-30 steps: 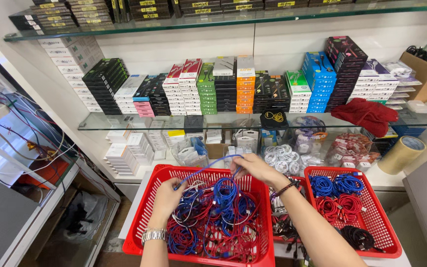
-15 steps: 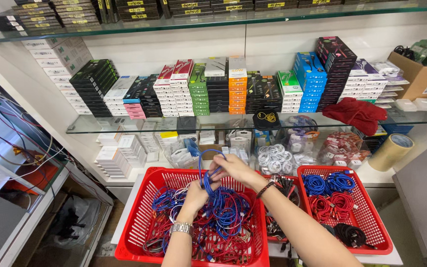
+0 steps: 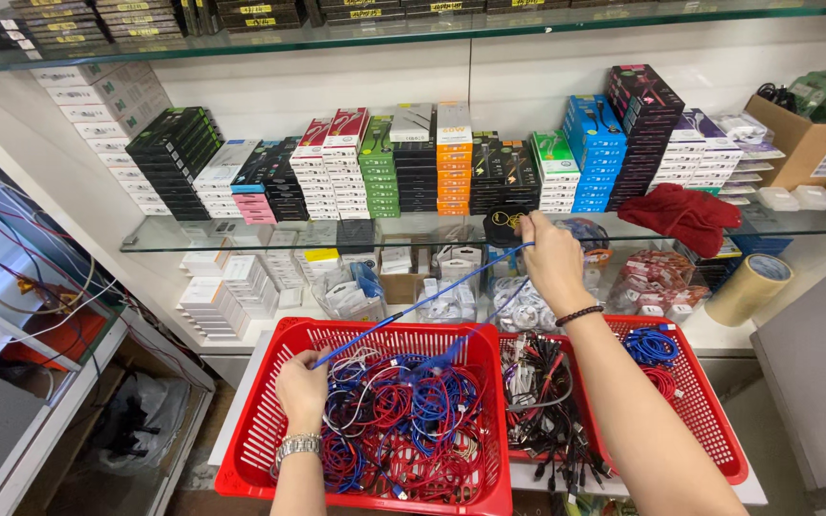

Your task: The person sorts tangled cables from a large red basket into smaller red baskets by color and type. They pick up individual cables, untangle them, and place them into separate baskets for blue, red, and black cables.

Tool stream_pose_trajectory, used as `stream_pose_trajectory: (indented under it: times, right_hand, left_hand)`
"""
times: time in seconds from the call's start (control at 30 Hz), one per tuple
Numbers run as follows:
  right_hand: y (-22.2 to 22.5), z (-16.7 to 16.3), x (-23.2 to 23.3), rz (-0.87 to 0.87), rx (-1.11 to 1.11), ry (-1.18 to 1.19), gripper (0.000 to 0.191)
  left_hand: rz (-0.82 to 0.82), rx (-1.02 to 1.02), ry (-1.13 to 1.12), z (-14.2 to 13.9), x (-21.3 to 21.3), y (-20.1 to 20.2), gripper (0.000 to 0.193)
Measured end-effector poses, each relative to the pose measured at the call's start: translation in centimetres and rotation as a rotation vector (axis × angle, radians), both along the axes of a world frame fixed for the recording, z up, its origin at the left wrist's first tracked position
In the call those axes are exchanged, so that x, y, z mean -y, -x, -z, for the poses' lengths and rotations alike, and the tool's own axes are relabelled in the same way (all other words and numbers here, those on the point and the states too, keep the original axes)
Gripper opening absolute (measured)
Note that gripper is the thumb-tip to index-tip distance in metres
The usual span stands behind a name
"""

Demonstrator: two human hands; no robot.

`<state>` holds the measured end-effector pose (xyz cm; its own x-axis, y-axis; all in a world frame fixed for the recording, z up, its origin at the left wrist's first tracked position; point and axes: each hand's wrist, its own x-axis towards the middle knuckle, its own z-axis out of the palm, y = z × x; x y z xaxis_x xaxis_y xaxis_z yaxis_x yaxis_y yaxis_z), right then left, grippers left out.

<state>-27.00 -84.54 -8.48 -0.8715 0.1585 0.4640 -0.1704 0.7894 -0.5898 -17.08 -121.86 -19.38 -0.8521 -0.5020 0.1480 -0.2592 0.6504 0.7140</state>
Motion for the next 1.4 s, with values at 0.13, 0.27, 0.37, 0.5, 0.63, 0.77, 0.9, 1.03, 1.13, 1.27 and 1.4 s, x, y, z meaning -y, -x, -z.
stream_pose_trajectory:
  times: [0.13, 0.27, 0.37, 0.5, 0.63, 0.77, 0.9, 1.03, 1.13, 1.27, 1.4]
  right_hand:
    - [1.3, 1.5, 0.0, -0.292, 0.546, 0.454, 0.051]
    - [0.6, 4.4, 6.4, -0.588, 0.702, 0.812, 0.044]
    - [0.3, 4.7, 10.1, -0.826, 0.665, 1.15, 0.035]
    - [-0.3, 4.0, 8.2, -0.954, 0.666, 0.97, 0.04]
    - [-3.5, 7.4, 6.6, -0.759, 0.374, 0.468, 0.042]
    - [-5.5, 12.2, 8.2, -0.861, 0.419, 0.317, 0.037]
    - [-3.4, 12.5, 6.6, -0.688, 0.675, 0.732, 0.031]
    - [-1.6, 10.9, 6.5, -0.569, 0.626, 0.886, 0.029]
    - [-1.6, 10.4, 8.2, -0.611, 0.578, 0.846, 0.031]
    - [-2.0, 10.0, 10.2, -0.709, 0.569, 0.784, 0.035]
    - [-2.2, 9.3, 11.0, -0.63, 0.847, 1.135, 0.03]
  left_hand:
    - [0.443, 0.016, -0.512, -1.4, -1.1, 1.3, 0.034]
    - [0.839, 0.311, -0.616, -1.4, -9.7, 1.0, 0.069]
    - [0.914, 0.27, -0.559, -1.0, -15.3, 0.8, 0.044]
    - [0.672, 0.224, -0.719, -1.2, -14.3, 2.2, 0.046]
    - [0.598, 0.131, -0.936, -1.8, -9.9, 3.4, 0.046]
    - [0.618, 0.044, -1.051, -1.9, -8.5, 3.8, 0.045]
    - [0.403, -0.215, -1.177, -1.1, -4.8, 2.9, 0.046]
    - [0.285, -0.34, -1.222, -0.5, -3.8, 1.8, 0.046]
    - [0.343, -0.273, -1.212, -0.8, -5.4, 1.3, 0.045]
    - [0.607, -0.058, -1.151, -1.4, -7.1, 0.6, 0.05]
    - [0.729, 0.191, -1.064, -1.0, -6.9, -0.8, 0.045]
